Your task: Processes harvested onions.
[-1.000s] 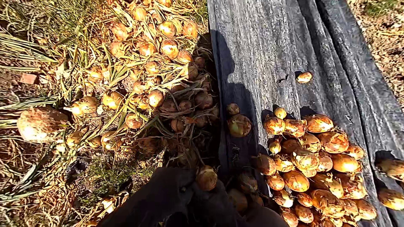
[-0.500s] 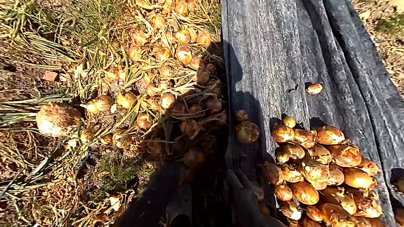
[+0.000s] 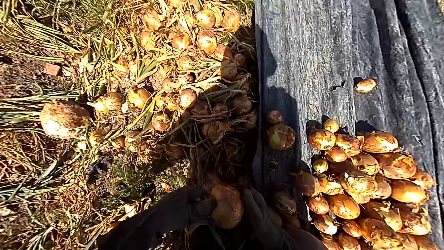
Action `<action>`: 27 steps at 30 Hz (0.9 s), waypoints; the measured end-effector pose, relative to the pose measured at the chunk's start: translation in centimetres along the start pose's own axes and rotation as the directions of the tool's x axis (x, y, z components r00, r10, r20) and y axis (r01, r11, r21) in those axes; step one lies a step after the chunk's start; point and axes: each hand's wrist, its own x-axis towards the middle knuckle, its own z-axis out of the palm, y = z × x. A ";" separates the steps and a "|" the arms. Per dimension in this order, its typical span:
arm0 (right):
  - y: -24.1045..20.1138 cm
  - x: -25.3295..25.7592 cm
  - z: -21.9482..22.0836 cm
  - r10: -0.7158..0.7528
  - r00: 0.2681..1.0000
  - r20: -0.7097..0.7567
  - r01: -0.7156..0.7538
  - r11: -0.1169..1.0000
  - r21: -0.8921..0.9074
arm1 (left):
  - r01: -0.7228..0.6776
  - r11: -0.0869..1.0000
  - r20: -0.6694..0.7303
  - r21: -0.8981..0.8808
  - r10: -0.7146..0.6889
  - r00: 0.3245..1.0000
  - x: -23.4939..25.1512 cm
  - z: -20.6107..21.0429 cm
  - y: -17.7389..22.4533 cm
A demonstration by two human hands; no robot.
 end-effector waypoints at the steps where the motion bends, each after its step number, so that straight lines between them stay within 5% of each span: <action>1: -0.1 0.4 0.1 0.000 1.000 -0.012 -0.001 1.000 -0.029 | 0.029 0.994 -0.010 0.107 -0.028 1.000 0.0 -0.1 0.5; 4: 0.8 0.9 0.3 0.066 0.995 -0.073 -0.070 0.995 -0.064 | 0.144 0.874 -0.323 0.463 0.015 0.946 -0.7 1.6 2.3; 6: 1.7 0.7 0.6 0.152 0.982 -0.113 -0.151 0.988 0.012 | 0.149 0.728 -0.550 0.670 0.351 0.758 -0.5 2.9 2.3; 7: 1.9 0.6 0.8 0.179 0.979 -0.094 -0.174 0.983 0.061 | 0.110 0.685 -0.577 0.720 0.504 0.643 -0.2 3.1 2.1; 8: 2.0 0.5 1.0 0.183 0.982 -0.053 -0.176 0.978 0.110 | 0.055 0.666 -0.553 0.744 0.567 0.610 -0.3 3.2 2.2; 9: 1.8 0.2 1.0 0.156 0.988 0.002 -0.155 0.980 0.129 | 0.022 0.668 -0.502 0.744 0.538 0.677 -0.6 3.5 2.7; 11: 0.6 0.3 1.2 0.056 0.994 0.090 -0.063 0.995 0.078 | 0.048 0.717 -0.337 0.695 0.266 0.903 -0.9 4.4 4.1; 13: -1.0 0.4 2.4 0.095 0.995 0.018 -0.097 0.988 0.117 | 0.060 0.802 -0.153 0.595 0.040 0.987 -0.2 4.8 4.4; 16: 0.3 0.2 4.1 0.336 0.934 -0.124 -0.299 0.921 0.249 | 0.101 0.774 -0.161 0.625 0.001 0.987 0.3 4.0 2.6; 20: 1.4 -0.2 0.4 0.173 0.970 -0.172 -0.099 0.924 0.370 | 0.485 0.698 -0.586 0.527 -0.116 0.802 1.3 -0.4 0.3; 24: -1.1 1.9 -2.1 0.123 0.897 -0.424 0.016 0.951 0.310 | 0.579 0.637 -0.489 0.509 -0.340 0.804 3.6 -0.6 -0.9; 27: 0.2 1.1 -0.2 0.193 0.932 -0.308 -0.118 0.962 0.247 | 0.523 0.674 -0.436 0.522 -0.316 0.843 5.4 -0.4 -3.1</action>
